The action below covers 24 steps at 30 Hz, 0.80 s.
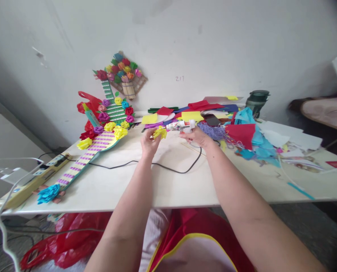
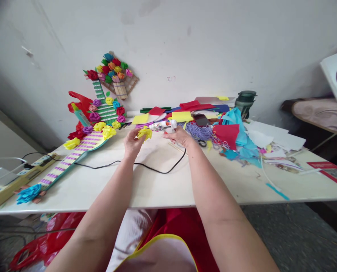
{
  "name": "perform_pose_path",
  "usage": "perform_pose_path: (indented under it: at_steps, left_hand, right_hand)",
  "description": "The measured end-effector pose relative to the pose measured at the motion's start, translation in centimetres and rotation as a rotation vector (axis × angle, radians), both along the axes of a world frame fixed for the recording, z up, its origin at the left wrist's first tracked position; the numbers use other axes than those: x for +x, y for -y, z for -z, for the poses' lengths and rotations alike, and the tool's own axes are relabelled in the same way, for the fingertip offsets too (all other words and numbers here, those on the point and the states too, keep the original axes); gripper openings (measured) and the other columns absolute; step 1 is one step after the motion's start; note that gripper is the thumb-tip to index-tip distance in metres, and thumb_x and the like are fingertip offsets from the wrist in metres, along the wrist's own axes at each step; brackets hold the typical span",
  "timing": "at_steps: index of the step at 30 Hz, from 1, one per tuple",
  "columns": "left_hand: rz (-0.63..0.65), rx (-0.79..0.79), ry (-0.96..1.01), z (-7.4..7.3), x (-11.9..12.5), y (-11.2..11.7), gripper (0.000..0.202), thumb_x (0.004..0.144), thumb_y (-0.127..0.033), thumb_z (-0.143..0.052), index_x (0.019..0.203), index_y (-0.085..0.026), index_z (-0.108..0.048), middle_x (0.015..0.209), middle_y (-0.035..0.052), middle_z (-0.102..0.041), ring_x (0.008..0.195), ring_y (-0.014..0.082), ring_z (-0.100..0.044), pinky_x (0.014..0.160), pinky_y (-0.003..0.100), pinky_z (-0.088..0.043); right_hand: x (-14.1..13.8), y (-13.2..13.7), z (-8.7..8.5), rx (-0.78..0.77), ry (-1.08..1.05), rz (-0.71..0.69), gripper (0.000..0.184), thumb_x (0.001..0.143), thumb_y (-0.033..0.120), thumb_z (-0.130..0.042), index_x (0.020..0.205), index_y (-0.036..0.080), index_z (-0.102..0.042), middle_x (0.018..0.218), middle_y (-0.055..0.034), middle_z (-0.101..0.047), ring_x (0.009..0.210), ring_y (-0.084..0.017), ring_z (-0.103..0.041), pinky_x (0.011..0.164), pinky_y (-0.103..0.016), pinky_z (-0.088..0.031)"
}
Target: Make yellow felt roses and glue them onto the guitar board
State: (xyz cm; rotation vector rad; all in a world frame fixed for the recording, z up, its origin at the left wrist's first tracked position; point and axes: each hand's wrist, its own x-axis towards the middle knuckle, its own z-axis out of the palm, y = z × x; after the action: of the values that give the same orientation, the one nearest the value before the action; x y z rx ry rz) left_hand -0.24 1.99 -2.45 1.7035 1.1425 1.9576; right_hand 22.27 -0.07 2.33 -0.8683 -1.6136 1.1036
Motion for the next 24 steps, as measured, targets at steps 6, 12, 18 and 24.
perform_pose_path:
  at_steps: [6,12,18,24]
  left_hand:
    - [-0.003,-0.018,-0.036,0.1,-0.1,-0.1,0.033,0.067,-0.029,-0.072,0.099,-0.020,-0.070,0.092,0.0050,-0.073,0.084,0.0174,-0.066,0.069,0.026,-0.053]
    - [-0.008,-0.034,-0.045,0.2,0.0,-0.2,0.034,0.068,-0.028,-0.073,0.101,-0.021,-0.071,0.094,0.0058,-0.074,0.085,0.0183,-0.067,0.069,0.026,-0.054]
    - [-0.018,-0.023,-0.097,-0.1,-0.1,0.0,0.036,0.070,-0.024,-0.071,0.106,-0.020,-0.071,0.097,0.0063,-0.074,0.087,0.0181,-0.068,0.069,0.026,-0.055]
    - [-0.028,-0.009,-0.156,-0.4,-0.1,0.4,0.036,0.071,-0.021,-0.069,0.107,-0.020,-0.072,0.102,0.0070,-0.075,0.087,0.0182,-0.069,0.071,0.027,-0.056]
  right_hand:
    - [-0.1,0.1,-0.2,-0.010,0.045,0.015,0.046,0.051,0.045,-0.088,0.058,0.020,-0.050,0.053,0.0058,-0.046,0.044,-0.005,-0.035,0.043,-0.026,-0.030]
    - [0.1,-0.6,0.2,-0.034,0.086,0.063,0.046,0.046,0.047,-0.089,0.061,0.020,-0.055,0.057,0.0036,-0.051,0.047,-0.007,-0.037,0.044,-0.026,-0.030]
    - [0.0,-0.5,0.0,-0.013,0.151,0.095,0.046,0.046,0.050,-0.086,0.063,0.019,-0.056,0.056,0.0039,-0.050,0.049,-0.008,-0.038,0.046,-0.026,-0.032]
    - [-0.3,0.4,-1.0,-0.003,0.228,0.163,0.042,0.046,0.048,-0.082,0.067,0.018,-0.061,0.060,0.0024,-0.055,0.057,-0.012,-0.047,0.053,-0.026,-0.038]
